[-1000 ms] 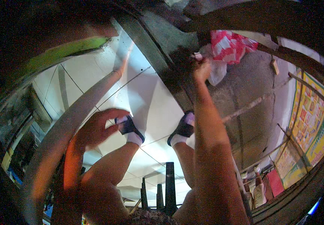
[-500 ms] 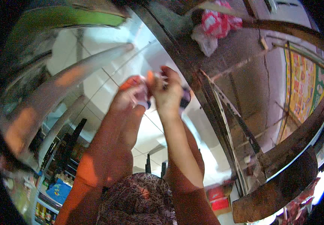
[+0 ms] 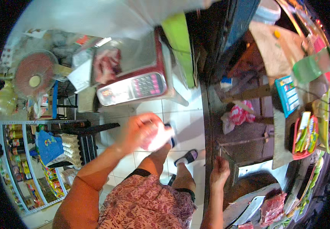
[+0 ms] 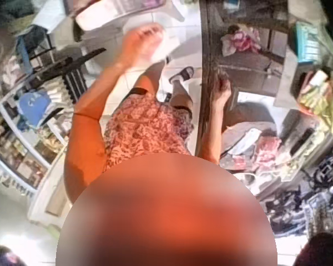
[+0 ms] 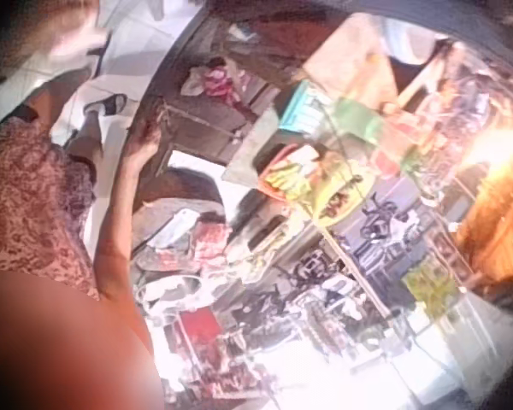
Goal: The person cuts raw meat into smaller pieces using a cleaver on a wooden cutting board, weighs the pieces on a digital scale, and places them into plastic bags. The person also handles a large bag of green vegetables, opening it and placing the vegetables on the counter.
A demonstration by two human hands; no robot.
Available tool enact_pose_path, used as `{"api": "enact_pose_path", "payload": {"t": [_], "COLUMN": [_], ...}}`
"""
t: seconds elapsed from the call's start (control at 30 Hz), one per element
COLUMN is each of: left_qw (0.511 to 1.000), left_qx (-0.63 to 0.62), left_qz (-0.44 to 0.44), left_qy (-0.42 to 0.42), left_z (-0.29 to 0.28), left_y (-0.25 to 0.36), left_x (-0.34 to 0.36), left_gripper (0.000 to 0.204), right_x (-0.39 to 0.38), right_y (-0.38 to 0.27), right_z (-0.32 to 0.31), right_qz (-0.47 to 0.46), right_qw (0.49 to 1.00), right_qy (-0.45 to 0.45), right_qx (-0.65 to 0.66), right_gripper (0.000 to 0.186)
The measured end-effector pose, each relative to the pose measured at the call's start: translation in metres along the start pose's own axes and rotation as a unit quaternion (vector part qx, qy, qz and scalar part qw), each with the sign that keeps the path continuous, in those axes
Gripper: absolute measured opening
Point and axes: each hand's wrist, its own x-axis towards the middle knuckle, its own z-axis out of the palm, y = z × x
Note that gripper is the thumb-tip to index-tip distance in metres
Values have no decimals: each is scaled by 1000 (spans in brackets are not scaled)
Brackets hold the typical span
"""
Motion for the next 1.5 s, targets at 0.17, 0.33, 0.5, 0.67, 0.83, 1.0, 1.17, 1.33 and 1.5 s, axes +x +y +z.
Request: {"api": "enact_pose_path", "payload": {"t": [0.17,0.33,0.5,0.67,0.83,1.0,1.17,1.33,1.5], "left_qw": [931,830,722,697,729,739,745,774,800], "left_qx": [170,493,653,607,465,529,506,548,593], "left_qz": [221,180,140,190,293,-260,-408,-288,-65], "left_qy": [234,189,182,331,408,325,151,134,-66], "left_z": [-84,-136,-164,-210,-292,-315,-302,-357,-297], "left_y": [99,127,112,132,19,-241,-365,-359,-274], "left_x": [37,110,132,81,-27,-204,-374,-280,-67], "left_gripper": [27,38,33,26,19,40,48,34,27], "right_x": [-58,-104,-131,-152,-163,-183,-247,-303,-302], "right_y": [-36,-33,-30,-53,-46,30,89,79,43], "right_z": [-53,-70,-56,-49,-47,-52,-91,-125,-197], "right_qz": [-96,-58,-40,-54,-86,33,178,291,207], "right_qw": [986,985,988,983,972,976,943,870,816], "right_qy": [-23,-21,11,7,42,56,65,247,424], "right_qx": [-137,-160,-146,-173,-214,-209,-273,-312,-334], "right_gripper": [11,15,12,10,11,14,21,28,33]}}
